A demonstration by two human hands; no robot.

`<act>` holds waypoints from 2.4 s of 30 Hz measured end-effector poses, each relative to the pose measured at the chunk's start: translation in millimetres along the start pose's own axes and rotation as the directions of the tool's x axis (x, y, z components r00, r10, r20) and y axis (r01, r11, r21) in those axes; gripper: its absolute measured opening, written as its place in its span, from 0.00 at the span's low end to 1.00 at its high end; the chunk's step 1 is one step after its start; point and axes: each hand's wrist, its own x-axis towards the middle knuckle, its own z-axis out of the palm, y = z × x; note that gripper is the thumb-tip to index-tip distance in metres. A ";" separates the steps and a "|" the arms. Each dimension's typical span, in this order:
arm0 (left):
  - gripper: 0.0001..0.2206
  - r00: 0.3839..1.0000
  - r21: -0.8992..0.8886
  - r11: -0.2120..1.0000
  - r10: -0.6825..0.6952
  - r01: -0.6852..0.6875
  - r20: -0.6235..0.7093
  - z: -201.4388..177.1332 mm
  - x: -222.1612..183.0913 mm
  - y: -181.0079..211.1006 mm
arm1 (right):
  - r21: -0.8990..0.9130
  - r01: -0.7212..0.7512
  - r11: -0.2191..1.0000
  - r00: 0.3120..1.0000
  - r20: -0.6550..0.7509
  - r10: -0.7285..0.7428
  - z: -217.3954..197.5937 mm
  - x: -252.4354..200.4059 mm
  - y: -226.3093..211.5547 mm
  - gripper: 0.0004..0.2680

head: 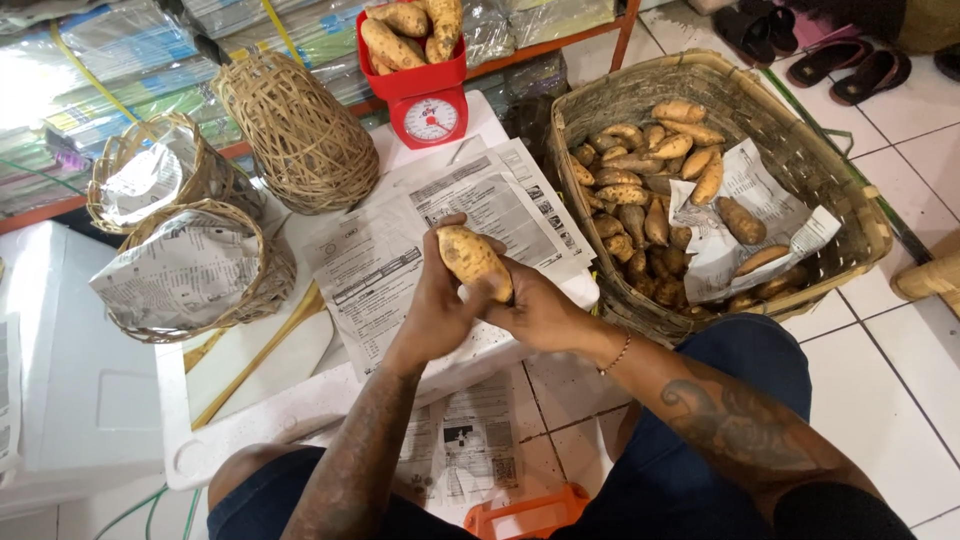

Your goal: Inspecting sweet potatoes and wrapping them individually in newspaper for packaging.

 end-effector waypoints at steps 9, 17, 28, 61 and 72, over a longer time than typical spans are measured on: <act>0.18 0.952 0.004 0.999 -0.040 0.043 -0.304 1.4 -1.8 -30.1 | -0.391 -0.121 0.912 0.990 -0.114 0.082 21.1 -5.3 -16.1 0.21; 0.39 0.974 0.110 0.993 0.076 -0.053 -0.216 17.6 -2.5 -17.0 | -0.508 -0.095 0.856 0.986 -0.166 0.011 7.0 2.6 16.4 0.16; 0.35 0.902 0.188 0.982 0.109 -0.031 -0.418 18.6 -1.5 -19.3 | -0.798 0.056 0.601 0.977 -0.080 -0.198 1.3 11.8 63.8 0.18; 0.17 0.914 -0.312 0.950 -0.128 0.002 -0.386 34.5 -18.1 -2.1 | -0.926 0.282 0.251 0.570 -0.048 -0.820 -16.1 8.0 63.5 0.14; 0.27 0.885 -0.172 0.984 -0.044 -0.042 -0.464 30.0 -15.5 -3.2 | -0.688 0.419 0.593 0.773 -0.072 -0.630 7.1 -7.0 25.3 0.21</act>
